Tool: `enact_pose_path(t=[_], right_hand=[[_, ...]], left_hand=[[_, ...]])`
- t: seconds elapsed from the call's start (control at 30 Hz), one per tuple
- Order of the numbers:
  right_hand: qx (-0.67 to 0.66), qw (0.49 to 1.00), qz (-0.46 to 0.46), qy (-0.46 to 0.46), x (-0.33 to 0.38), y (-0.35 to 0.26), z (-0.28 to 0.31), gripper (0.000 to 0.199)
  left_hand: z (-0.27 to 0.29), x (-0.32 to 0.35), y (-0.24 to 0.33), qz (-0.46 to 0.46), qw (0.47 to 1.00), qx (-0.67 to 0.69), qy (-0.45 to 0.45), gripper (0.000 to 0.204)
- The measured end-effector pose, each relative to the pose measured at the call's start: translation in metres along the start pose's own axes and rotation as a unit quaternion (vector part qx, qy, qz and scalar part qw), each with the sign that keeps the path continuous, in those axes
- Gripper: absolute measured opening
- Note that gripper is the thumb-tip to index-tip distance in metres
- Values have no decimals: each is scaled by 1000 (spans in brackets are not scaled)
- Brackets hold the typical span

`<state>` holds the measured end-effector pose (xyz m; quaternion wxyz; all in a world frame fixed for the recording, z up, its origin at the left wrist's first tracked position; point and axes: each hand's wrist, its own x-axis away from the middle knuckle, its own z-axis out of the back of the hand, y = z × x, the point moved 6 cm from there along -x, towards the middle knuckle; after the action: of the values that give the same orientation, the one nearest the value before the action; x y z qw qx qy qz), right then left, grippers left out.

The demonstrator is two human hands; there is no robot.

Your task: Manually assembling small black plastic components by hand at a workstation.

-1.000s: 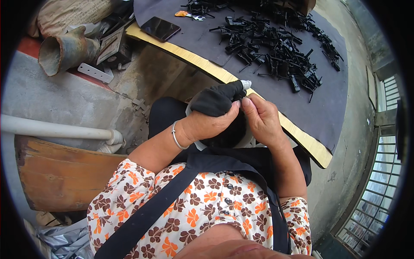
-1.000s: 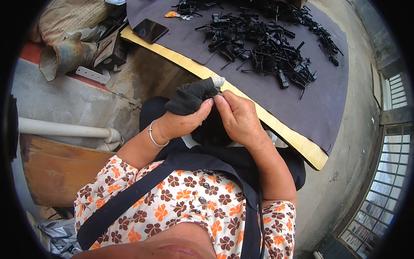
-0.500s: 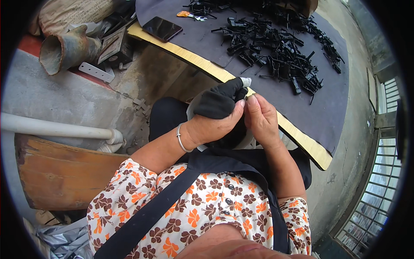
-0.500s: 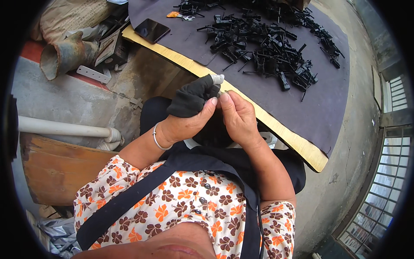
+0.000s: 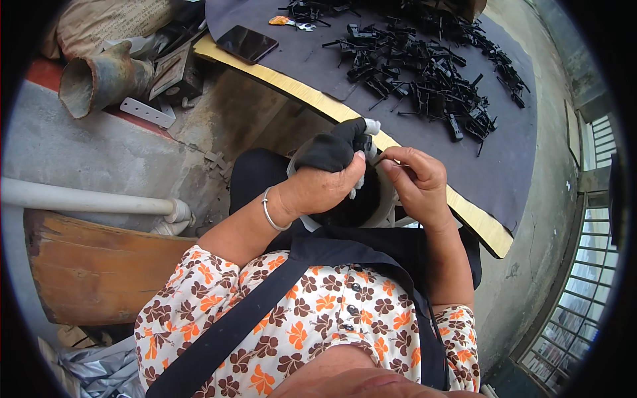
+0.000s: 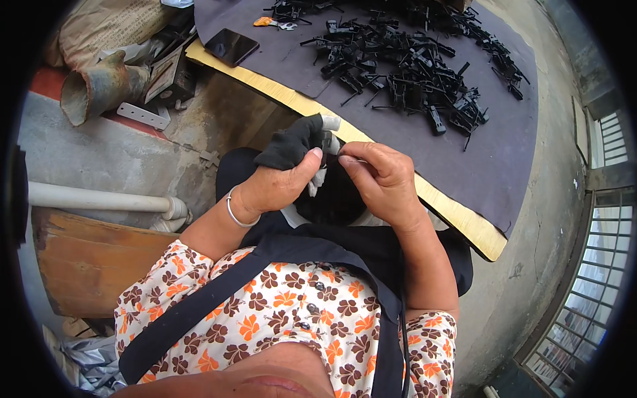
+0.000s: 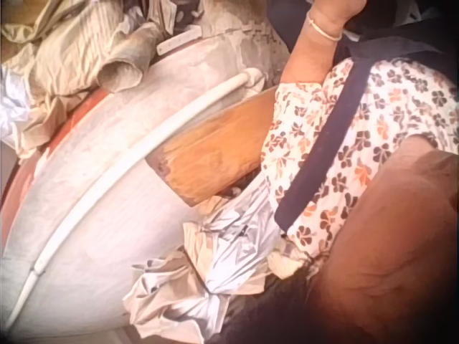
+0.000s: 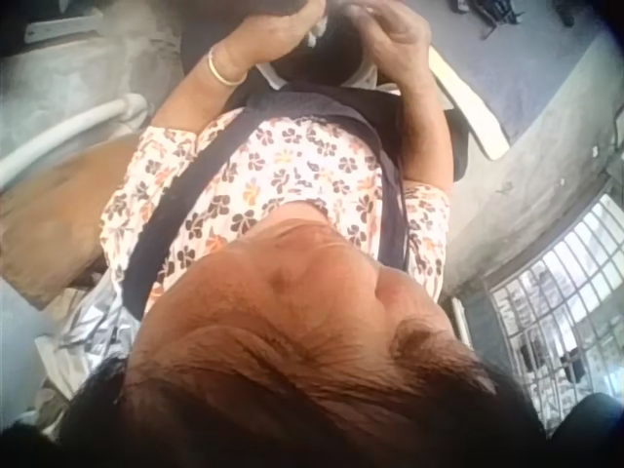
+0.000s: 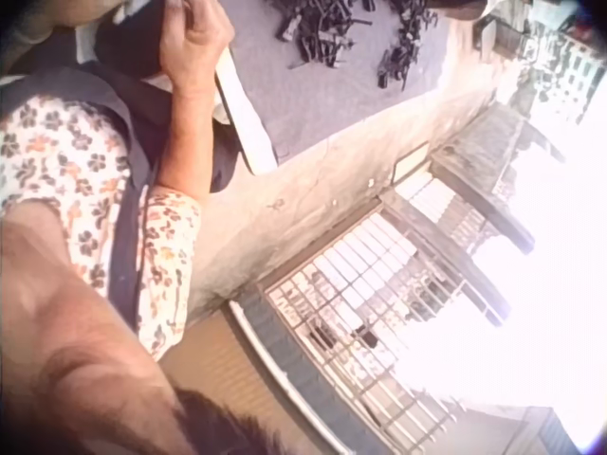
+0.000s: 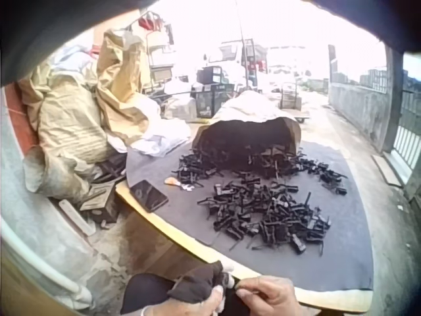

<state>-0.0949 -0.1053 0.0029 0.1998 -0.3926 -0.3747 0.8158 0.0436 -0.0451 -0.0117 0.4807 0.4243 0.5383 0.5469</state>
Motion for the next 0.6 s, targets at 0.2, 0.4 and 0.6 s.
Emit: enact_pose_path(t=[0.2,0.4,0.6], right_hand=[[-164,972,-163,-51,2,12,-9,14],[-86,971,-164,-151,7,17,-18,30],[-210,957,-180,-83,14,28,-37,33]], left_hand=[[-13,2,13,-184,971,-145,-44,32],[-16,0,10,-118,986,-111,-36,27],[-21,6,18,-319,916,-245,-13,28]])
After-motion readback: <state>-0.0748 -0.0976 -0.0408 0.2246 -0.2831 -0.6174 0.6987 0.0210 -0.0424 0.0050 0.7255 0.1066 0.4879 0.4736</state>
